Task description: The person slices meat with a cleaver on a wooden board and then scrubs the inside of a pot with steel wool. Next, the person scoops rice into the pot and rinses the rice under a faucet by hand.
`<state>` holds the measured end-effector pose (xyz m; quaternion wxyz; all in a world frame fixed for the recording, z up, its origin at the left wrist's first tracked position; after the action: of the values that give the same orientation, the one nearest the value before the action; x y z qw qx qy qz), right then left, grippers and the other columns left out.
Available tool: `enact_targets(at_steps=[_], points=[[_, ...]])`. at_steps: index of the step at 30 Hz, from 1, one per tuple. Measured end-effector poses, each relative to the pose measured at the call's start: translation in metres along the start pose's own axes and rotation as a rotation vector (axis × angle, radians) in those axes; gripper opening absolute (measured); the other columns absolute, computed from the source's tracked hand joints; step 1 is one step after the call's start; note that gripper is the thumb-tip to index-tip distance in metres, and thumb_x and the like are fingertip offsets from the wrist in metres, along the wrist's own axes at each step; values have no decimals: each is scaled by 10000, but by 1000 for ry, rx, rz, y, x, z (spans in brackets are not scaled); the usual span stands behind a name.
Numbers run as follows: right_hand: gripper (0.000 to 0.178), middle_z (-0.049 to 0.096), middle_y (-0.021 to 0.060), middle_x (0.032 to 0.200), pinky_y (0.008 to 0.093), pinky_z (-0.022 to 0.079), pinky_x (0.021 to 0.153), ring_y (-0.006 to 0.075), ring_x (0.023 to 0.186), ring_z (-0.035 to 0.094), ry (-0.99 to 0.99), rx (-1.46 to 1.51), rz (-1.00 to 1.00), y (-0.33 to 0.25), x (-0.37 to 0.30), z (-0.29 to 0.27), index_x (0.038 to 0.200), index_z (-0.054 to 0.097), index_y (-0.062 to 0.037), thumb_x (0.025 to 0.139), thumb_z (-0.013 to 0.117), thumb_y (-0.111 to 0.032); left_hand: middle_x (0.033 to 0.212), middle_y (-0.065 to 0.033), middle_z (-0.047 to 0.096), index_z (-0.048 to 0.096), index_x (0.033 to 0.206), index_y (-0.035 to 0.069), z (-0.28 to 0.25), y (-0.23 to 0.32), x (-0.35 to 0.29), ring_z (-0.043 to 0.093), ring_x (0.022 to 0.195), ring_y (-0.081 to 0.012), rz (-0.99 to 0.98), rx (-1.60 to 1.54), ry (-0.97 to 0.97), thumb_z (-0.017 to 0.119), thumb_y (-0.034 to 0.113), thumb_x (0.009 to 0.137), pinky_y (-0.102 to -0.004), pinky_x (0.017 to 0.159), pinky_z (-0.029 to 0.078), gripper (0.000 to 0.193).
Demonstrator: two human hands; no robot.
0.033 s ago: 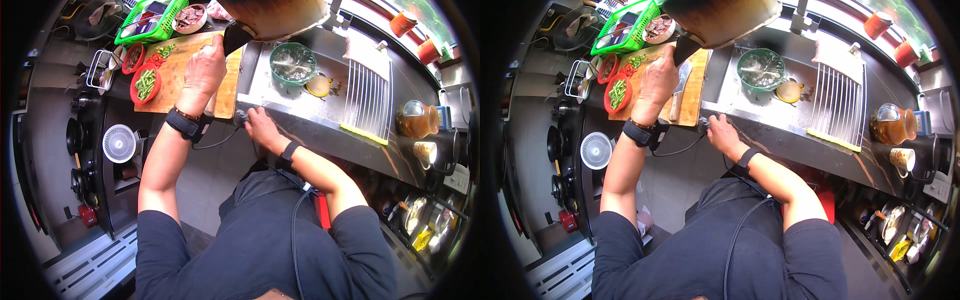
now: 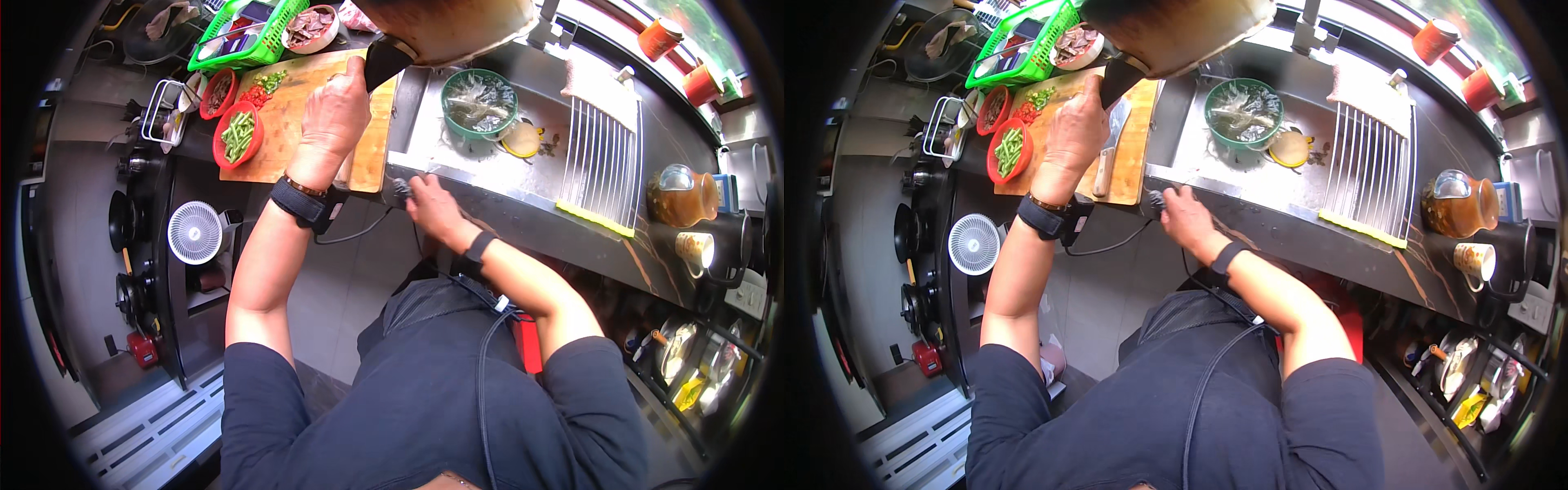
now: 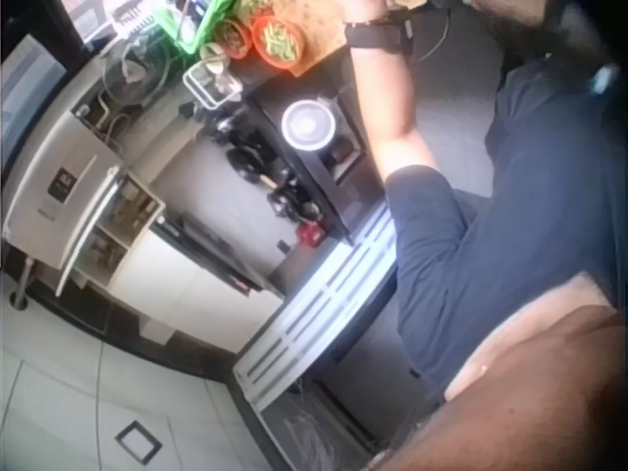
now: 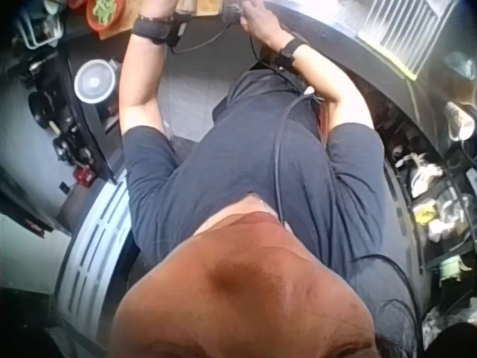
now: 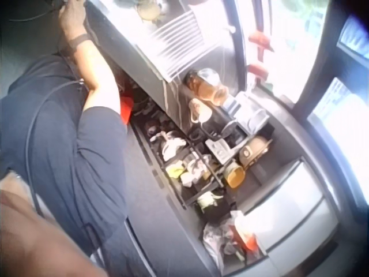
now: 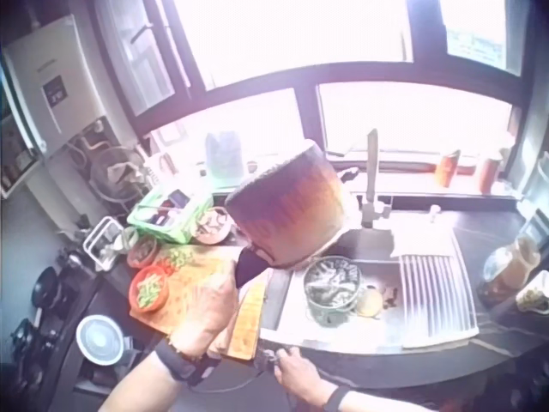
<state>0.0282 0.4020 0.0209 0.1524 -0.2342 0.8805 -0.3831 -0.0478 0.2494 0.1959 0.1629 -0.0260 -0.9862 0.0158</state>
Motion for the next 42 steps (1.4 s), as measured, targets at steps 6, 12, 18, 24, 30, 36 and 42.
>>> enact_targets(at_steps=[6,12,18,24,30,36,42], points=[[243,558,232,854,464,480,705,395,786,567,217,-262,23,99,-22,-80,931,534,-31,741,580,-177,707,-195,601,475,963,2,12,6,-27,598,647,-383,-118,-365,1,578,167,825,-461,585,459,238],[482,578,224,1040,401,458,845,362,950,575,312,-46,90,145,34,-168,1134,543,-21,736,701,-242,591,-92,521,511,869,-3,2,21,-47,497,462,-148,-432,-958,-302,594,213,860,-306,456,413,231],[732,343,330,1295,445,358,984,423,1220,358,343,-365,-306,80,51,-125,1351,247,39,791,624,-246,560,48,370,503,908,25,-35,15,-99,329,420,-34,-809,-1540,-525,496,263,933,-203,408,327,239],[597,310,233,1377,453,279,1030,350,1276,319,-154,-185,-649,4,-26,5,1332,295,50,862,489,-263,571,25,409,500,930,9,-72,7,-138,364,429,-45,-993,-1588,-364,551,286,904,-206,414,351,283],[755,289,107,1426,428,225,1051,271,1311,269,-81,-470,-652,15,-10,4,1372,292,-75,782,559,-462,562,21,402,502,926,-8,-109,-24,-192,355,411,-41,-1086,-1562,-174,539,301,909,-206,402,334,312],[670,311,145,1414,479,216,1036,323,1306,271,20,-593,-368,51,-17,-51,1365,300,-28,835,524,-372,563,28,408,503,887,-12,-127,-56,-288,364,424,-35,-1243,-1578,-131,582,288,885,-219,407,353,310],[554,415,276,1258,483,356,961,420,1153,410,60,-747,-216,111,76,-136,1198,501,-27,771,678,-334,580,26,435,503,834,-1,-113,-84,-452,382,447,-37,-1432,-1698,-74,591,296,877,-217,426,372,314]])
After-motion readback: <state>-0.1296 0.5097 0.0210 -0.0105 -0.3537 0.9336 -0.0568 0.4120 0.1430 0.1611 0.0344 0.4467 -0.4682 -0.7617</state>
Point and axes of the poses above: each hand's wrist, its own x-axis towards the middle knuckle, its own z-axis out of the palm, y = z × x, the point moved 2 cm from there along x, towards the middle knuckle
